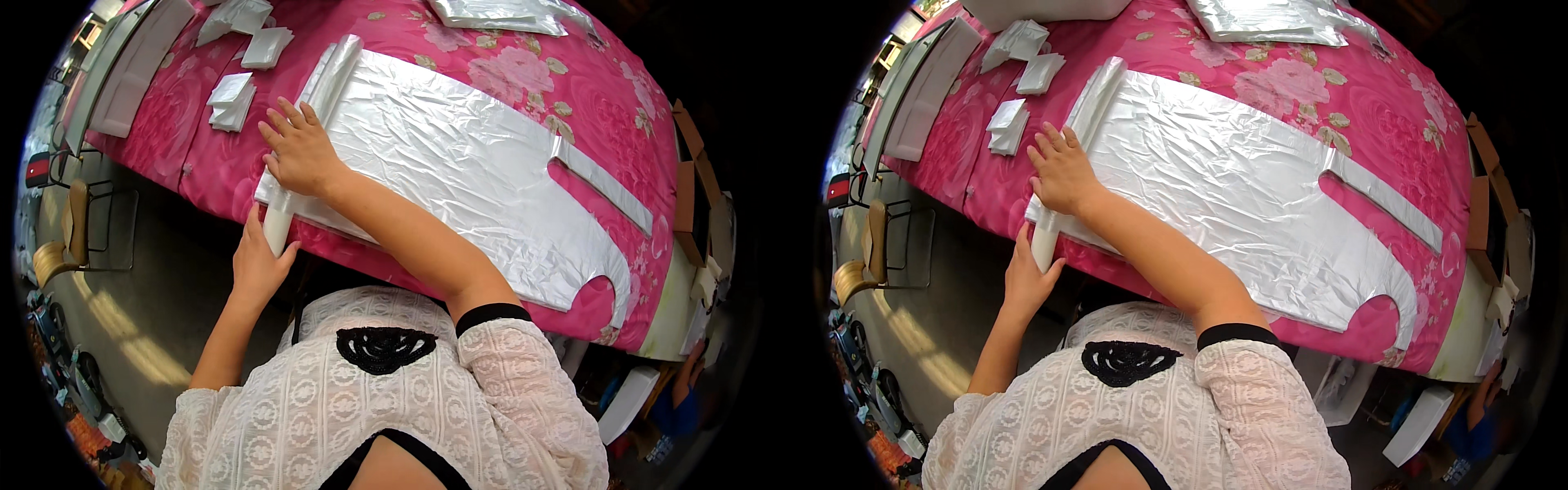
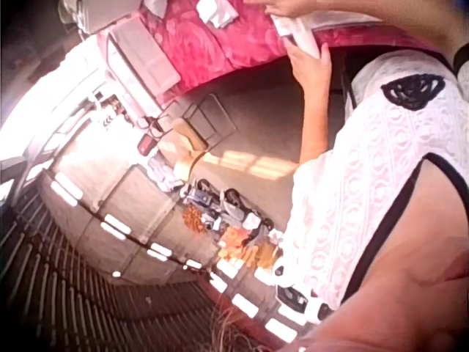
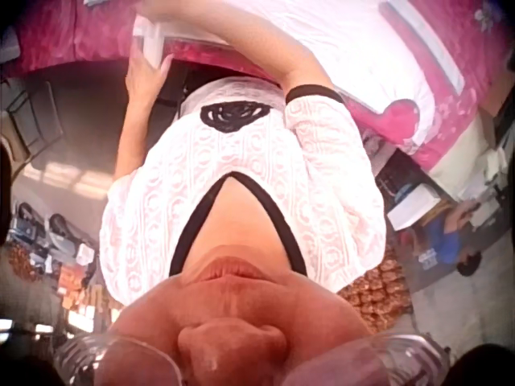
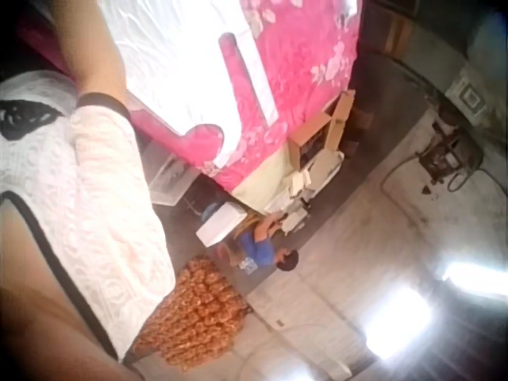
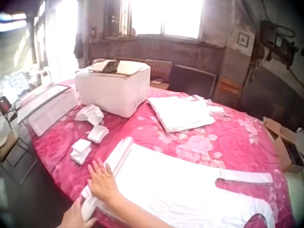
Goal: The person wraps small white rectangular items in clear plastic film on a pink floral tablecloth. They unroll the film, place an item on it, fold the film around the item, and set the wrapped item aside. The process repeats with multiple items throughout the clip.
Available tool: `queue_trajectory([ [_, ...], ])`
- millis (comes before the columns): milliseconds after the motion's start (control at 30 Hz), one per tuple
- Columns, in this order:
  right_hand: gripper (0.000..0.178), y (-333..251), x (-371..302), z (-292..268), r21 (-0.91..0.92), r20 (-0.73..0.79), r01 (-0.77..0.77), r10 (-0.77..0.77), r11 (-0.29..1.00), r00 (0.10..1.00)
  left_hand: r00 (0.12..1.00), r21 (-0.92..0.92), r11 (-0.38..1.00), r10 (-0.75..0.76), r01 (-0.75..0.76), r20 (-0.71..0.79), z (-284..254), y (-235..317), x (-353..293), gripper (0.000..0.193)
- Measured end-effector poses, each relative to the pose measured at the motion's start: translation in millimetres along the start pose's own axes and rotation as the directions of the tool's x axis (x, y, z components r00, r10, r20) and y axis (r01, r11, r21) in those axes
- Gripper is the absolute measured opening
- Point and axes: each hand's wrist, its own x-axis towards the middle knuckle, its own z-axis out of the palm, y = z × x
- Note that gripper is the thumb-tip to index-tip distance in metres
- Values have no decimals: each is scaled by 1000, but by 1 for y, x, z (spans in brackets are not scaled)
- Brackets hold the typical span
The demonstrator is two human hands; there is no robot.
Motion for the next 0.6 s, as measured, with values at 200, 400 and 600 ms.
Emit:
queue_trajectory([
  [200,89,-16,5,13,464,-159,-479,602,745,782,994,-527,846,-27,80,108,3,-12,1,77],
  [400,57,4,-8,-73,837,436,-144,484,-528,759,751,-862,47,468,505,465,-14,33,3,86],
  [600,51,20,-45,-127,948,318,-201,677,-248,664,811,-628,762,261,160,524,-4,68,19,74],
])
